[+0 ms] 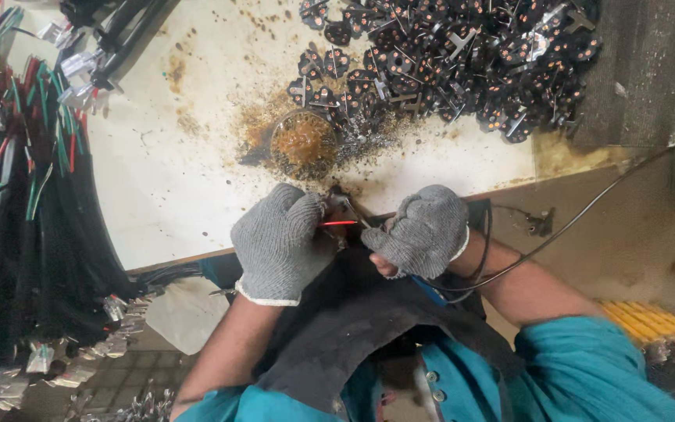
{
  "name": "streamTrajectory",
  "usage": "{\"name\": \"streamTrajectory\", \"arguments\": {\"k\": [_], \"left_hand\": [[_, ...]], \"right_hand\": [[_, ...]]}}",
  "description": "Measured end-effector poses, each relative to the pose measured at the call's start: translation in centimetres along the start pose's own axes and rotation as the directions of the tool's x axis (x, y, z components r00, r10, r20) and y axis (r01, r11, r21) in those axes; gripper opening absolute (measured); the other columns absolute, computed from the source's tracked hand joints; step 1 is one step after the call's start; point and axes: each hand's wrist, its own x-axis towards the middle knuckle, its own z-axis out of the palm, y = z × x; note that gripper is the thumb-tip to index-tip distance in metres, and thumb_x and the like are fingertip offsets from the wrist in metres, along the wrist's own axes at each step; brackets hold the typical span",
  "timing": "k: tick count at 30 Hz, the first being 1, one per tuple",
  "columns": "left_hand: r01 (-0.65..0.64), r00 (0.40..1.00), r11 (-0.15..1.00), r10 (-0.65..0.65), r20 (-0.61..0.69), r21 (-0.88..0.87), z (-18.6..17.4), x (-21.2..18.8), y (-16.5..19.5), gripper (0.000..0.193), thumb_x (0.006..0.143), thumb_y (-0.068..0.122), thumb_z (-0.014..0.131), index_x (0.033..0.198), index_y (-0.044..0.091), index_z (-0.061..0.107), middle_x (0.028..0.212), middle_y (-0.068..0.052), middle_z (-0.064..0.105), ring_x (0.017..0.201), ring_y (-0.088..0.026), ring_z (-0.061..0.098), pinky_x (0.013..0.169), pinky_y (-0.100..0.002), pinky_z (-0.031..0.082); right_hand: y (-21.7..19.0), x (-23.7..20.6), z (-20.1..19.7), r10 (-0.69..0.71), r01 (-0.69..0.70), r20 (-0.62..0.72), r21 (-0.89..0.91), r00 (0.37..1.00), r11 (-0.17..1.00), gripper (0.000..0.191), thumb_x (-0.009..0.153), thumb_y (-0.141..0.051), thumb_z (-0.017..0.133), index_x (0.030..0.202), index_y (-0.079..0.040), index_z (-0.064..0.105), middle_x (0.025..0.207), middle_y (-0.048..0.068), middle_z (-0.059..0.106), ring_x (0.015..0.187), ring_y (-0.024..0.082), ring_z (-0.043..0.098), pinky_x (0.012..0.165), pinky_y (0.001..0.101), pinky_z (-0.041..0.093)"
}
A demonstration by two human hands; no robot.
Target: The person solders wires to electrical plug connectors at a workbench. They hold a wire and connector in one hand, apply a soldering iron with the other, dip the soldered joint into a container of flux or powder, and place finished connectors onto a large pile on the table, repeating the cycle.
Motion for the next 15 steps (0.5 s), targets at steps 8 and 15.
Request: {"name": "streamTrajectory", "arguments": {"k": [8, 15], "left_hand": [[-0.009, 1.000, 1.000, 0.009, 0.010, -0.013, -0.1, 0.0, -0.2, 0.027, 0.064, 0.023, 0.084, 0.086, 0.018, 0.068, 0.080, -0.008, 0.058, 0.070, -0.032, 0.063, 0.058, -0.045, 0.047], [-0.029, 0.999, 0.999, 0.029, 0.029, -0.028, -0.4, -0.1, -0.3, 0.031, 0.061, 0.024, 0.083, 0.088, 0.017, 0.068, 0.082, -0.008, 0.059, 0.072, -0.033, 0.064, 0.058, -0.045, 0.048]], "right_hand": [[0.0, 0.1, 0.5, 0.056, -0.052, 0.186, -0.027, 0.981, 0.998, 0.020, 0.076, -0.037, 0.077, 0.093, -0.027, 0.072, 0.075, -0.007, 0.069, 0.069, 0.020, 0.068, 0.060, 0.0419, 0.050], [-0.4, 3.0, -3.4, 0.065, -0.056, 0.078, -0.114, 0.995, 0.992, 0.029, 0.065, -0.039, 0.075, 0.090, -0.025, 0.080, 0.069, 0.000, 0.067, 0.061, 0.028, 0.063, 0.056, 0.0452, 0.045]]}}
